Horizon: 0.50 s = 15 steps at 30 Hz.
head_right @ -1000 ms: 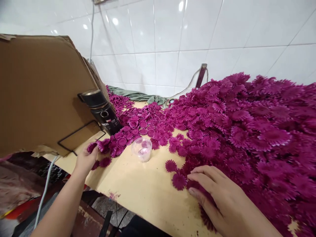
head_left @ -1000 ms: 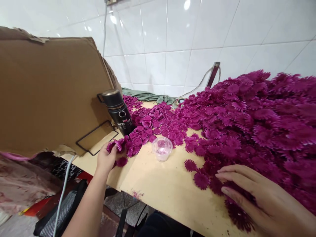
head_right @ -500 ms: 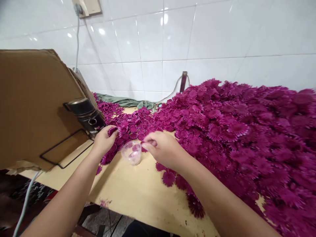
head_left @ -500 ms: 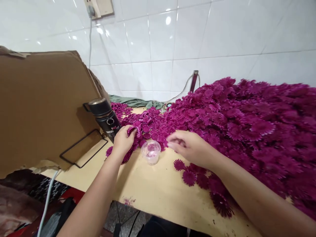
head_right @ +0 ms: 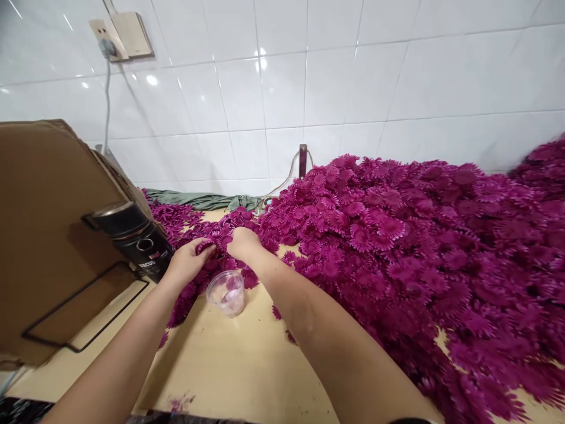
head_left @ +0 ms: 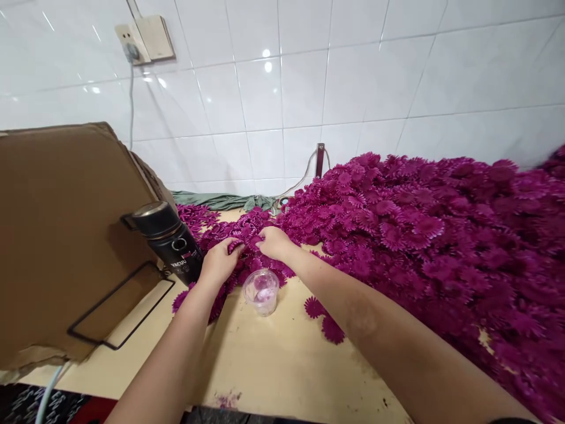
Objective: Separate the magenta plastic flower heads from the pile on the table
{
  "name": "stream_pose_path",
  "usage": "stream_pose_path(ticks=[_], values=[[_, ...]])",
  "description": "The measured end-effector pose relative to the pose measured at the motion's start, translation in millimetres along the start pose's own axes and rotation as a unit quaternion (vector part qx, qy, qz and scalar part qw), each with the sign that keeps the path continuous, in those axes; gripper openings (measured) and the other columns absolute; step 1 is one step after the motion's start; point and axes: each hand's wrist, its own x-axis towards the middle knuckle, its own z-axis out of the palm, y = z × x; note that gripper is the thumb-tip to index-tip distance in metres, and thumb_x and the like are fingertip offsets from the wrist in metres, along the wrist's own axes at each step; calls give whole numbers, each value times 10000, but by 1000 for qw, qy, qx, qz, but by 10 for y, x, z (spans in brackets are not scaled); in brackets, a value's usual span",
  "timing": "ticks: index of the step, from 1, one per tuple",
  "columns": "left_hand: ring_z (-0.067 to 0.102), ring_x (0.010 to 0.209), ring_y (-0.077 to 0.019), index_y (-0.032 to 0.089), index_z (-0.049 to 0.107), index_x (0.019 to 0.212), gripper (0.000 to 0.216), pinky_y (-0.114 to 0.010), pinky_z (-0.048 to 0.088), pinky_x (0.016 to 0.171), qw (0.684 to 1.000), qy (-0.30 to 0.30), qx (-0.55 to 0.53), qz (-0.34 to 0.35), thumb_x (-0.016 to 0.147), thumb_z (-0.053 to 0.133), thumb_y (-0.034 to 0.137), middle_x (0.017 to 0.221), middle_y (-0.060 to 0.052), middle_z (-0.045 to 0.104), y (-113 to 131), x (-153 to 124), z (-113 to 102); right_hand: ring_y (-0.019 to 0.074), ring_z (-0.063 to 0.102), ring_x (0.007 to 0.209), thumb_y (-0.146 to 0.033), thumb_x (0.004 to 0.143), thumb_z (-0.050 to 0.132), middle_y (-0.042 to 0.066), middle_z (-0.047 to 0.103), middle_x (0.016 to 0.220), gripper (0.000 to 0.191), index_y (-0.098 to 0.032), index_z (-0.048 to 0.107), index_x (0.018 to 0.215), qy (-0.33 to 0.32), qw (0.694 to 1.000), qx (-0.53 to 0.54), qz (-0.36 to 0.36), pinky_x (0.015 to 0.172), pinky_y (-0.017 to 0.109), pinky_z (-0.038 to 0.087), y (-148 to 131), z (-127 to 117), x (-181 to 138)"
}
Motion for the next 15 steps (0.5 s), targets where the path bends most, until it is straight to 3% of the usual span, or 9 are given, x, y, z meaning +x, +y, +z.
stream_pose_path(ticks=[6,11,15], values=[[527,1079,-272,155,594,1074,406,-363,382,942,999,38,2,19,677,547,228,1098,-137,598,-57,39,60,148,581,774,-252,841,449,50,653,888,185,-173,614,863,69,997,38,-1,667,228,397,313,-151,-113],[585,905,-235,192,657,884,261,-347,437,859,997,55,-40,48,689,488,235,929,-78,633,-53,-24,-74,116,458,581,-252,839,450,3,526,602,277,-167,489,578,93,995,39,-11,566,225,313,508,-326,-377],[587,758,-178,190,631,932,288,-309,474,748,971,108,-207,57,749,476,350,890,-43,636,255,-328,-306,119,392,537,-253,859,417,-1,461,562,324,-188,396,543,130,991,11,4,551,249,247,563,-466,-644]])
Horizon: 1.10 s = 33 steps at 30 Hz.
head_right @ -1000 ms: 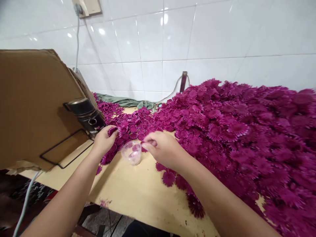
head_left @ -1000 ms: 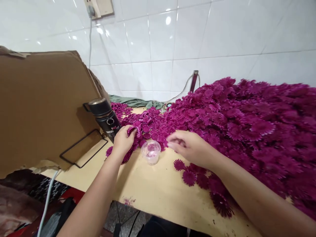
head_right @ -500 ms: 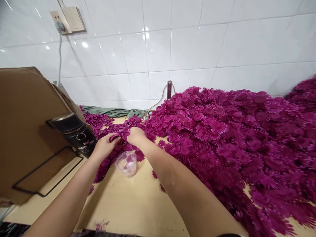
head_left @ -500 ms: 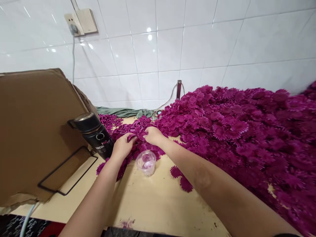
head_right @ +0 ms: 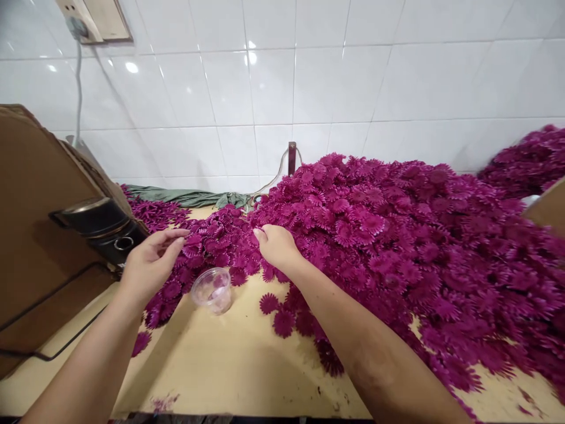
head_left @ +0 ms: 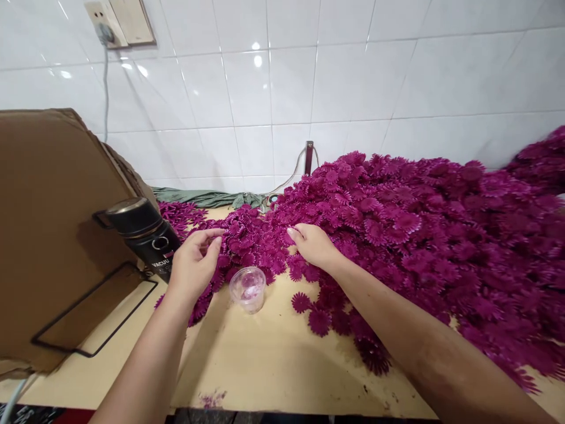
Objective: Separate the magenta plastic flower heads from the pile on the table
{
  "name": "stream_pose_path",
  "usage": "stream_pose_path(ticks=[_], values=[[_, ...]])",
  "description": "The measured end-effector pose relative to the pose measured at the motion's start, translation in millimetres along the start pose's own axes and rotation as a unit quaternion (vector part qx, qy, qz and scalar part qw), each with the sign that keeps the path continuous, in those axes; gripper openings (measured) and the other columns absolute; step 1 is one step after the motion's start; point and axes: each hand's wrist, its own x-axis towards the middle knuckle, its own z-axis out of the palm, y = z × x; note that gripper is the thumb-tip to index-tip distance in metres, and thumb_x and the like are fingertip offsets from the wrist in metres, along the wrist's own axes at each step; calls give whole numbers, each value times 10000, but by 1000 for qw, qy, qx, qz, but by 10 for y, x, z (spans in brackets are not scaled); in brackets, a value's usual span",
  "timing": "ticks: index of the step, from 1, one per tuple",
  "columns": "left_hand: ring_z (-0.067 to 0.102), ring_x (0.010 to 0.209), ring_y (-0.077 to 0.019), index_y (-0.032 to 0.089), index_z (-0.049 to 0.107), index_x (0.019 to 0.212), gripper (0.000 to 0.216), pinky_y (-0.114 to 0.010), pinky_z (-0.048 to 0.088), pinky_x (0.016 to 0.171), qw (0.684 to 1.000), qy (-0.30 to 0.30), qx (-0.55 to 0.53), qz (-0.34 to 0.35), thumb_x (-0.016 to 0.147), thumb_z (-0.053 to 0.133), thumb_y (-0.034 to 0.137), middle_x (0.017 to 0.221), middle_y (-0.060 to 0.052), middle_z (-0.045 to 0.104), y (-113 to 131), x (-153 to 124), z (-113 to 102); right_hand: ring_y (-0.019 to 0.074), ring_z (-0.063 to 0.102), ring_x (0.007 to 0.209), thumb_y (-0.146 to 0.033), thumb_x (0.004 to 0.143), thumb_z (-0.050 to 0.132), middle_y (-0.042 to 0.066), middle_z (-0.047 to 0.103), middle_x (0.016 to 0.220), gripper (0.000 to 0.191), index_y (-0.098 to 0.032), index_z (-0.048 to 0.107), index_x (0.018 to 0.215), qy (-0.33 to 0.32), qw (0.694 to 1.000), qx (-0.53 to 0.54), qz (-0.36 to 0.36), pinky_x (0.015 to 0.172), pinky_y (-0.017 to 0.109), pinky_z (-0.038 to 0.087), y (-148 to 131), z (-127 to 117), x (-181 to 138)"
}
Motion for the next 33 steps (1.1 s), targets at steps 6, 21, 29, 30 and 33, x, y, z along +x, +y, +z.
stream_pose_path(ticks=[6,21,29,30,33], values=[[576,844,-172,217,594,998,268,-297,480,736,982,-59,-174,44,775,519,344,937,-51,605,790,-629,395,115,353,523,-280,887,343,-17,386,526,362,-203,295,536,39,999,3,-10,553,254,243,82,-215,-385],[541,677,-152,192,561,701,189,-283,428,665,957,-208,-202,11,763,459,338,683,-8,596,1168,-917,1488,142,517,729,-148,749,547,29,591,772,31,-164,557,774,91,987,117,60,711,284,407,659,-536,-1279],[557,822,-176,196,605,810,224,-314,442,779,965,-200,-126,110,825,402,288,819,-41,603,1301,-1020,1613,163,578,790,-158,784,485,69,646,851,118,-147,590,835,160,956,220,113,756,295,432,823,-494,-1363],[557,840,-178,197,610,833,226,-318,443,797,965,-198,-121,121,825,400,279,836,-44,601,1311,-1034,1624,163,580,792,-161,789,478,68,646,847,118,-148,590,827,165,955,220,115,754,291,433,844,-493,-1370],[555,870,-182,199,618,862,216,-331,448,830,966,-184,-115,141,817,422,277,869,-51,590,1334,-1064,1643,156,575,757,-180,809,458,57,643,807,125,-160,581,790,177,959,191,111,724,274,424,886,-513,-1389]])
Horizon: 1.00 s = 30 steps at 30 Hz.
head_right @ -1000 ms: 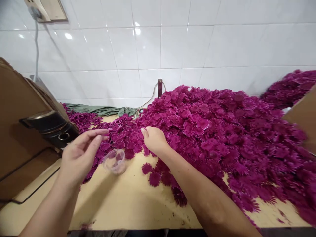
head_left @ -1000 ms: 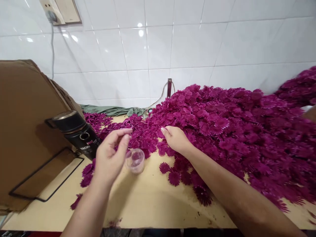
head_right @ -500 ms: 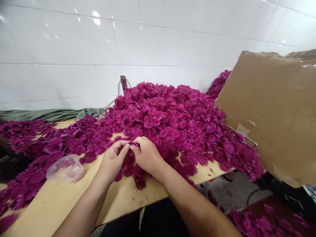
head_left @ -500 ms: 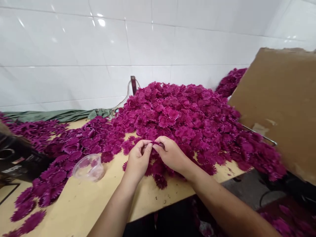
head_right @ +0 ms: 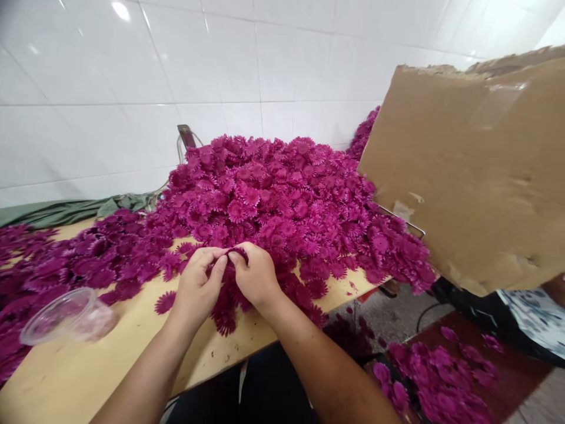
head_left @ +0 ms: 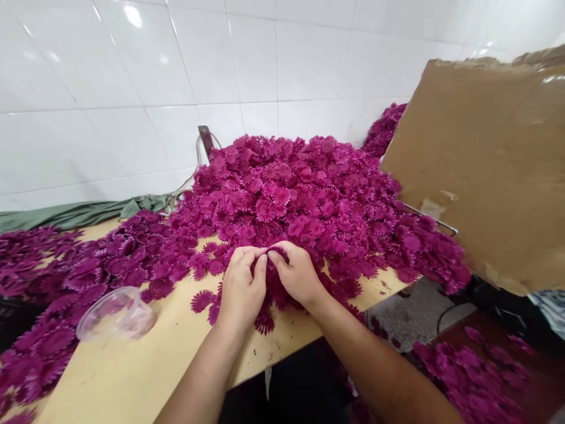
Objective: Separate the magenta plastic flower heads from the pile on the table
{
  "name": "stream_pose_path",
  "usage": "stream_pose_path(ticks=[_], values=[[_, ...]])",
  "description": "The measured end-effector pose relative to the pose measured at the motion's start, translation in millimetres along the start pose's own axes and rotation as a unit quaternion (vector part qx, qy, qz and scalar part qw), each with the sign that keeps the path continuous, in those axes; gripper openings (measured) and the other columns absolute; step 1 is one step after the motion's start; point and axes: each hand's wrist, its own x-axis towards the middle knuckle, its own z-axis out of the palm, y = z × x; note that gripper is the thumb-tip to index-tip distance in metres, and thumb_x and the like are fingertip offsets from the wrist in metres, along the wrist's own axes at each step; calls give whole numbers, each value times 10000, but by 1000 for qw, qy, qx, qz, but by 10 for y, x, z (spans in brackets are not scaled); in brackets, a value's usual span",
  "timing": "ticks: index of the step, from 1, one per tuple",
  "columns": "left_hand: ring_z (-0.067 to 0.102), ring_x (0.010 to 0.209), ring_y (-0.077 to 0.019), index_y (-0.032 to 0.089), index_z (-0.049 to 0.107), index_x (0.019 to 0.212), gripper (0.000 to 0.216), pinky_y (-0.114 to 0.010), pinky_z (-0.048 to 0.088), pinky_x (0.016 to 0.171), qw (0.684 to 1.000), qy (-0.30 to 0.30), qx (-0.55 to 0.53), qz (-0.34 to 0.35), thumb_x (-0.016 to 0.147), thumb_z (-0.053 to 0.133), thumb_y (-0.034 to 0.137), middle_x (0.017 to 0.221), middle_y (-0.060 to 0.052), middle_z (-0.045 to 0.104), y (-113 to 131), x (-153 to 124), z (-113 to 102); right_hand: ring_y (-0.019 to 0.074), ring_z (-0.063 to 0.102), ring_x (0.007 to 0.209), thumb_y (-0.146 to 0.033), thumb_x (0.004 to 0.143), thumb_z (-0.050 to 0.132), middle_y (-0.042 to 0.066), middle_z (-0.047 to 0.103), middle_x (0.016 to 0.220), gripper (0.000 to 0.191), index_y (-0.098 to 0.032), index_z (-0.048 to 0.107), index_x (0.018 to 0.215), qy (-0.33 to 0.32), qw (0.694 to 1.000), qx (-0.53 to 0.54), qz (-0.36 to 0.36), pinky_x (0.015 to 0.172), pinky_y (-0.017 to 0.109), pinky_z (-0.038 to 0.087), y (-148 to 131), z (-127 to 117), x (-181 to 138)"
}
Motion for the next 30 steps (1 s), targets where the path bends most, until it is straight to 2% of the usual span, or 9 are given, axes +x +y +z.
stream_pose_path(ticks=[3,7,11,14,18,22,24,28,30], values=[[551,890,-189,197,614,927,225,-342,457,830,1000,16,-1,9,805,461,308,909,-58,582,23,1,5,149,538,670,-221,831,441,51,620,731,161,-163,545,722,15,997,-73,-11,651,265,393,-9,-34,3],[562,900,-188,212,599,1025,281,-337,466,828,999,-7,-28,13,791,504,333,957,-56,591,41,22,10,120,447,563,-256,836,433,21,549,620,226,-177,459,626,34,991,-127,6,562,245,329,-19,-45,30],[575,878,-177,204,590,1065,323,-324,476,820,998,-20,-54,11,778,527,337,985,-57,587,51,43,32,95,377,507,-368,844,421,-20,437,518,363,-185,380,533,11,998,-53,42,517,230,305,36,-40,85],[583,859,-169,202,597,1061,312,-312,481,812,997,-37,-58,18,773,534,303,971,-54,605,79,59,35,97,391,516,-417,834,412,-26,413,509,390,-184,385,522,5,998,21,54,535,232,339,80,-47,113],[597,889,-166,220,640,975,230,-298,460,849,996,-47,-55,45,787,520,274,933,-34,653,104,114,36,114,473,625,-354,858,321,-7,482,617,309,-176,461,647,-36,990,134,18,644,238,413,67,-89,83],[618,769,-167,193,658,835,205,-290,481,750,1000,-4,-31,-3,798,465,251,817,-28,682,82,196,74,117,468,650,-268,796,414,1,506,690,128,-175,456,717,-72,993,99,2,654,248,414,42,-148,-3],[615,736,-166,185,649,810,205,-286,484,711,999,-8,-28,-16,801,457,257,785,-28,680,82,218,94,117,444,615,-262,779,432,-4,491,654,117,-172,456,708,-56,996,69,11,616,250,392,59,-177,-31],[591,861,-165,182,635,898,202,-293,466,801,996,-15,-62,55,803,481,273,910,-49,650,127,216,118,107,396,553,-339,790,413,-9,455,580,239,-168,446,627,3,998,48,34,555,248,335,134,-237,-13],[586,891,-164,184,622,963,232,-291,464,815,993,-48,-88,65,782,522,291,966,-53,640,151,211,140,96,364,511,-382,794,400,-21,414,522,315,-174,411,558,19,996,53,66,516,243,300,168,-258,19]])
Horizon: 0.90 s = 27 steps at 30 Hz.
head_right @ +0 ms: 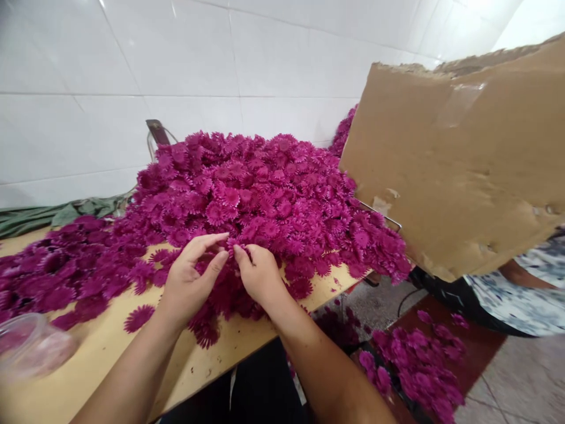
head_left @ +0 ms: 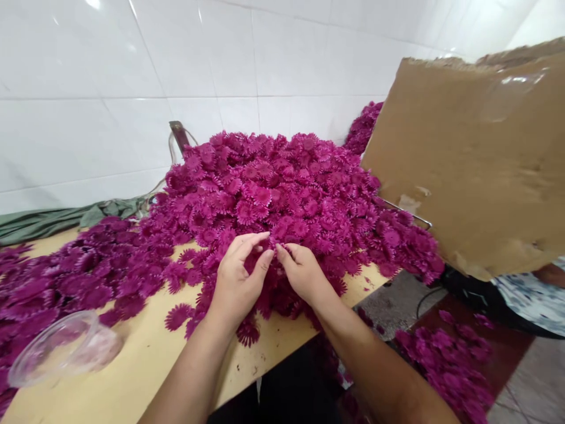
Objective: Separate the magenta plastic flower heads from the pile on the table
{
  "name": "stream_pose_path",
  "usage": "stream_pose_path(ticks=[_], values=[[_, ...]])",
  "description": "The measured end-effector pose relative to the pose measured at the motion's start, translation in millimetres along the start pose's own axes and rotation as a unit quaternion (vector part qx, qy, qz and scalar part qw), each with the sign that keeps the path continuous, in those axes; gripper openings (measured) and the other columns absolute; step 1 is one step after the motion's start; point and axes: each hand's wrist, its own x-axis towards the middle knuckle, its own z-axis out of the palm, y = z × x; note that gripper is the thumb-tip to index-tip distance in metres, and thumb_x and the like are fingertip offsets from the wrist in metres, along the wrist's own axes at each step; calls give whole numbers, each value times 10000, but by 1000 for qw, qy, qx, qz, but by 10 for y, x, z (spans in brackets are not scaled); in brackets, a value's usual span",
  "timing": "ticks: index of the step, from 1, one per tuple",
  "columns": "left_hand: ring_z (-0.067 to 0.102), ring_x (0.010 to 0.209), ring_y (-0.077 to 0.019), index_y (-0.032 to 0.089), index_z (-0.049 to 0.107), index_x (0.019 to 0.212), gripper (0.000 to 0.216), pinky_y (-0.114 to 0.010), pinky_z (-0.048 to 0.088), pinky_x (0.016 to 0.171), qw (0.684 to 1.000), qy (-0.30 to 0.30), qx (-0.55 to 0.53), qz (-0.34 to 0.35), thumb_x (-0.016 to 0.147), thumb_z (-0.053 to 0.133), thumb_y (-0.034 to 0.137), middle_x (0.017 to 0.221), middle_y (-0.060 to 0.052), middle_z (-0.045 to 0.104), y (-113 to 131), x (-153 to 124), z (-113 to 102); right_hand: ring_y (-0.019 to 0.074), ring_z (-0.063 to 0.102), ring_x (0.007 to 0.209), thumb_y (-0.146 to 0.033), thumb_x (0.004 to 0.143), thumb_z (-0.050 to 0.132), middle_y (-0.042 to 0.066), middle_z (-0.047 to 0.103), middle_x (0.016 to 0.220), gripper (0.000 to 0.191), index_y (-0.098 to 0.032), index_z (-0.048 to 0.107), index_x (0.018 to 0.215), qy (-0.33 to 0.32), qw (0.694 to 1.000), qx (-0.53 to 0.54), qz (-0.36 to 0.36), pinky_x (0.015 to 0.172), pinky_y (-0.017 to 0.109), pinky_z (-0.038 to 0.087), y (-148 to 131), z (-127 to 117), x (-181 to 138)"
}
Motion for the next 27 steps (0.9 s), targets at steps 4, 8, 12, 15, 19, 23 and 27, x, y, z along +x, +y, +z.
stream_pose_path(ticks=[4,8,12,15,19,23,27], values=[[602,726,-142,186,629,825,155,-254,483,696,993,-54,-73,-72,736,562,294,784,-16,666,5,23,88,82,330,481,-403,786,401,-38,357,498,338,-177,398,535,-2,997,54,48,477,231,276,13,-9,29],[538,557,-103,181,552,641,122,-214,447,556,974,15,-169,-151,639,614,286,586,29,583,-50,118,134,82,337,542,-352,781,422,-37,376,586,237,-174,422,623,-32,995,95,-2,517,219,311,-28,-44,-49],[563,539,-102,191,455,663,244,-254,478,616,917,158,-290,-225,577,638,328,586,53,555,-196,280,74,93,395,587,-309,762,462,-25,437,637,150,-172,469,700,-74,993,92,-11,572,227,350,-28,-200,-157],[605,665,-138,189,484,742,235,-311,488,723,936,143,-246,-206,585,624,294,684,24,581,-299,336,33,117,468,679,-296,711,522,8,531,738,156,-165,538,795,-37,995,96,7,638,244,379,33,-359,-171],[558,965,-214,171,563,942,320,-388,431,880,988,72,-65,-117,624,564,204,989,-75,587,-265,262,62,98,417,582,-384,676,557,-20,478,619,223,-164,526,674,23,994,103,30,558,232,343,98,-489,-118],[585,890,-194,174,599,970,264,-351,449,850,998,-8,-34,-52,742,518,280,947,-65,626,-30,137,135,64,265,473,-498,689,518,-62,289,487,397,-191,363,491,52,995,66,50,458,226,228,110,-466,-90],[611,855,-174,205,638,942,236,-306,460,808,989,-125,-65,-38,755,549,318,928,-34,675,159,52,258,62,249,467,-541,701,485,-64,287,490,422,-189,372,499,58,993,86,58,448,227,212,121,-382,-81]])
